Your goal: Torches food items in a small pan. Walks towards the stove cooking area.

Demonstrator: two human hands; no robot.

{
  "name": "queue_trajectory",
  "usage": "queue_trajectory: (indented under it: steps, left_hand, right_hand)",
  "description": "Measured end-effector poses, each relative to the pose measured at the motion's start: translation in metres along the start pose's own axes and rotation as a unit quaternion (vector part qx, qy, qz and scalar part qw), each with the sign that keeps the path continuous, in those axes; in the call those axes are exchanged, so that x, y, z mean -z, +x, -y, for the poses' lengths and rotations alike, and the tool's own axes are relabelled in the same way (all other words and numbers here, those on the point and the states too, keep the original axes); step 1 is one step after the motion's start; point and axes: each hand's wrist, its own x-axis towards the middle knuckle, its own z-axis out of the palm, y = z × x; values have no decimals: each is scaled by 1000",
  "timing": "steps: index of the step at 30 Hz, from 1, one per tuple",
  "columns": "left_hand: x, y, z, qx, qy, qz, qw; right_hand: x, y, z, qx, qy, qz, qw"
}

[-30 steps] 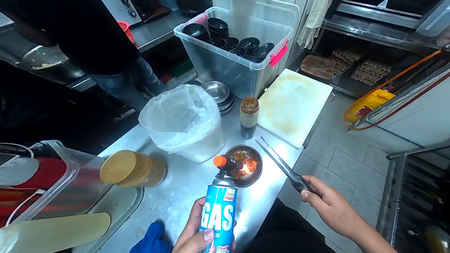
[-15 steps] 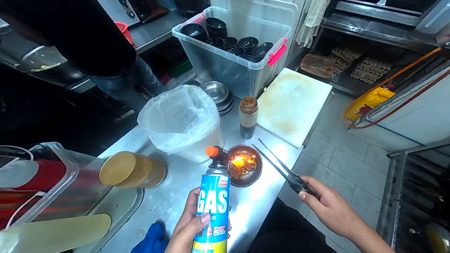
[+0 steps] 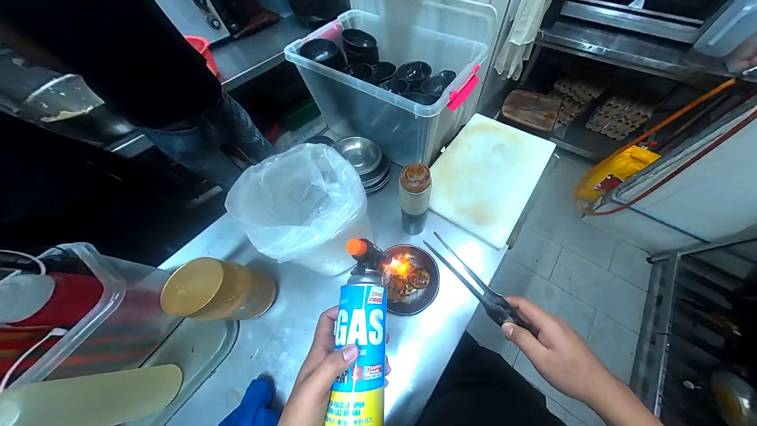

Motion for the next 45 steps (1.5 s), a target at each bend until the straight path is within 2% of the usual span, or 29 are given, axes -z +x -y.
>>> queue_trajectory:
  steps: [5,8,10,15,19,23,26,29,31,34,36,38,40,42,45]
  left_hand:
    - [-2,-2,5,-7,19,0,1000]
    - [-16,-6,12,3,98,-6,995]
    - [-28,-9,19,24,154,17,988]
    - [-55,-9,46,72,262,102,957]
    - [-68,0,48,105,403,169,894]
    - [-93,9,38,98,533,194,818]
    - [-123,14,39,80,614,187,763]
    - [-152,22,49,80,677,192,706]
    - [-165,29,59,80,697,208,682]
    - [-171,34,74,53,715,225,660]
    - [-159,35,89,-23,706,210,676]
    - [-134,36,110,-131,642,171,736]
    - [-104,32,124,-192,541,129,809]
    - [-73,20,136,-219,465,51,856]
    - [-25,-2,138,-237,384,-128,883]
  right_hand:
    - [-5,3,8,20,89,-14,996]
    - [-12,4,21,32,215,-4,976]
    - [-19,4,31,55,267,-20,962]
    - [-28,6,49,96,242,-117,958]
    - [-25,2,40,89,148,-184,968]
    - [-19,-11,29,70,71,-268,958]
    - [-10,-19,29,-29,191,-298,935]
    - [-3,-19,20,-108,368,-319,866]
    - [3,-21,13,-136,449,-324,821]
    - [10,-29,3,-143,510,-323,785]
    - [10,-35,0,-123,534,-312,776]
    - [8,-44,2,-66,523,-280,802]
    - [6,-51,4,2,490,-228,841]
    - [4,-52,3,54,462,-183,866]
    - [-3,-48,-5,68,376,-150,912]
